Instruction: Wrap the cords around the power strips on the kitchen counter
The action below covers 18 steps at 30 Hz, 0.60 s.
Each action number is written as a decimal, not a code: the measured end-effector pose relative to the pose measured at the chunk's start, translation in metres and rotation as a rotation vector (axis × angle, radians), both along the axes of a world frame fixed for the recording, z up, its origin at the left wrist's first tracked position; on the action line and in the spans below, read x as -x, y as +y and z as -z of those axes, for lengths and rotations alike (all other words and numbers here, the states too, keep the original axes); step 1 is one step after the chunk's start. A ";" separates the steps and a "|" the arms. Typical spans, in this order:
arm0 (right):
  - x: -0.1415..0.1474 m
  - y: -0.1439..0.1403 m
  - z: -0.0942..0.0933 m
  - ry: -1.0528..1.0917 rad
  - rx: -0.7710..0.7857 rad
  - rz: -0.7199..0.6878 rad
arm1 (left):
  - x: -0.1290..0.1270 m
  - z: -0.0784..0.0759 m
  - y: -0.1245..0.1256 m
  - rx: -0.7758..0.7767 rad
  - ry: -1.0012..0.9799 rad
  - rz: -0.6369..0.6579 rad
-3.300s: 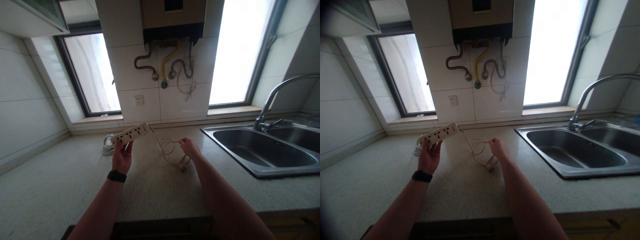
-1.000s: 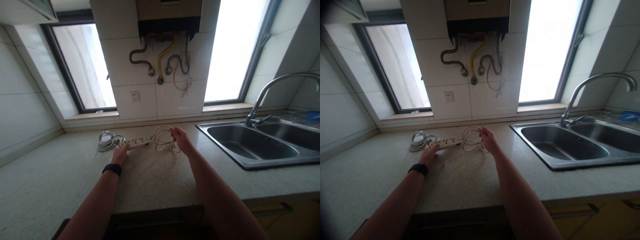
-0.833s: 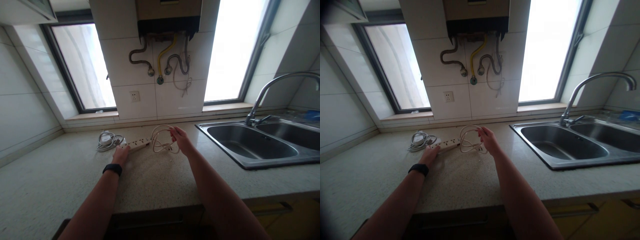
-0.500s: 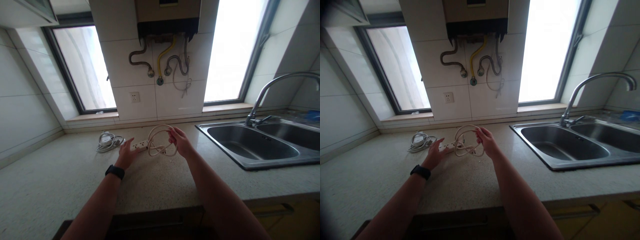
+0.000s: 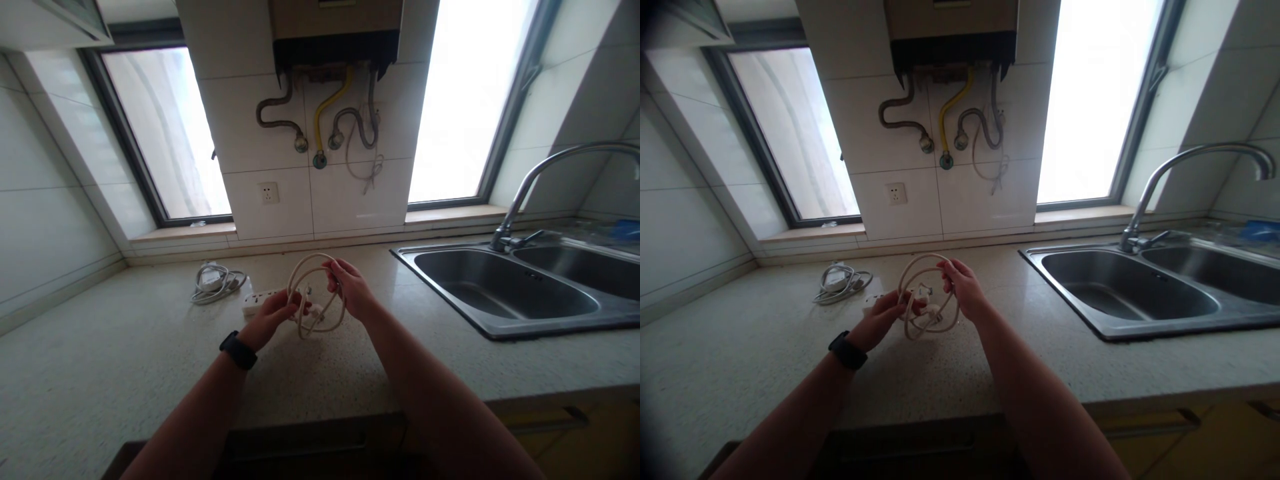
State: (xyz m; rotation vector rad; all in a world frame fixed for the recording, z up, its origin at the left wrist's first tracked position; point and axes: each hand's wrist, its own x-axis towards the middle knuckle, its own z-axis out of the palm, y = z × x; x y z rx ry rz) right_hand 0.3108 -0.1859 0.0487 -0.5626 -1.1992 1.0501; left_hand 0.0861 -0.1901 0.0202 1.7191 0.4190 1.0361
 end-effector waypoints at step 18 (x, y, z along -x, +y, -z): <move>0.001 -0.002 0.008 -0.123 0.043 -0.451 | 0.007 -0.016 -0.004 0.420 -0.511 0.071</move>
